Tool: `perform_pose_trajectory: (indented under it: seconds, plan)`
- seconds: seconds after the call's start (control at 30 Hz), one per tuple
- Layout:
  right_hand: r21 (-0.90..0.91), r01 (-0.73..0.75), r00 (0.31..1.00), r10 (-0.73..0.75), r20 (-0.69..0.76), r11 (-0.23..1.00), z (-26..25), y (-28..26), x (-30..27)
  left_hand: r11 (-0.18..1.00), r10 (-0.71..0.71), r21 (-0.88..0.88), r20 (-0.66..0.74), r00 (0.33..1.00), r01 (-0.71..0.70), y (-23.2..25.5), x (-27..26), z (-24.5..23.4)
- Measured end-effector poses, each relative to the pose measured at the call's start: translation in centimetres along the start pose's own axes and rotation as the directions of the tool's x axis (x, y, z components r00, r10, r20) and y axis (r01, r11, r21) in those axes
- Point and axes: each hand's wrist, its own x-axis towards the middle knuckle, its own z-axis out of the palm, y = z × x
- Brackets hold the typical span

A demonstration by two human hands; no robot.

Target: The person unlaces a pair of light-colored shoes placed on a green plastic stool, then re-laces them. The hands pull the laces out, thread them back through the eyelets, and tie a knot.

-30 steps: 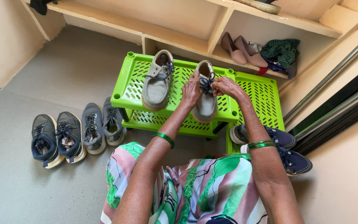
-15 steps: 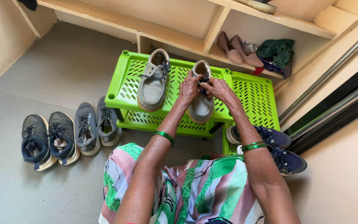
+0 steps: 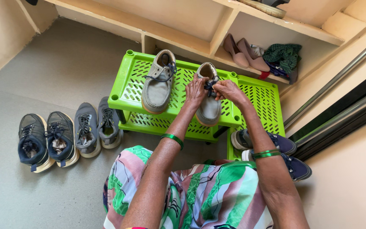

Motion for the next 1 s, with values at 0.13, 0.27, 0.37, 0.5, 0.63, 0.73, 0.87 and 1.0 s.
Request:
perform_pose_trajectory:
  seconds: [0.13,0.27,0.37,0.5,0.63,0.73,0.87,1.0]
  plan:
    - [0.03,0.062,0.998,-0.063,0.008,0.998,-2.0,-3.1,-2.9,0.999,-0.036,-0.032,-0.02,0.999,0.035,-0.2,0.4,0.4]
    - [-0.011,0.07,0.997,-0.07,-0.019,0.997,-2.8,-4.8,-5.6,0.998,-0.042,-0.038,0.002,0.999,0.042,-0.1,0.7,0.5]
    - [-0.106,0.034,0.999,-0.033,0.006,0.994,-2.1,-5.2,-5.9,0.996,-0.042,-0.073,-0.003,0.999,0.041,0.1,0.9,0.6]
    - [0.06,0.004,1.0,-0.003,-0.012,0.998,-2.2,-4.8,-5.9,0.998,-0.038,-0.045,0.022,0.999,0.039,-0.2,0.8,0.5]
    - [0.367,0.029,0.991,0.022,-0.133,0.93,-2.6,-3.8,-5.1,0.999,0.033,-0.044,0.053,0.998,-0.03,-0.4,1.0,0.3]
    - [0.462,0.05,0.984,0.035,-0.172,0.885,-2.5,-3.1,-3.7,0.993,0.017,-0.122,0.149,0.989,0.001,-1.1,1.6,-0.8]
    - [0.51,0.173,0.969,-0.053,-0.24,0.842,-2.1,-1.8,-2.0,0.988,0.108,-0.126,0.194,0.975,-0.084,-2.0,2.3,-2.6]
    - [0.485,0.111,0.972,0.006,-0.234,0.867,-2.7,0.3,-0.9,0.994,0.084,-0.074,0.132,0.988,-0.075,-2.2,1.8,-3.1]
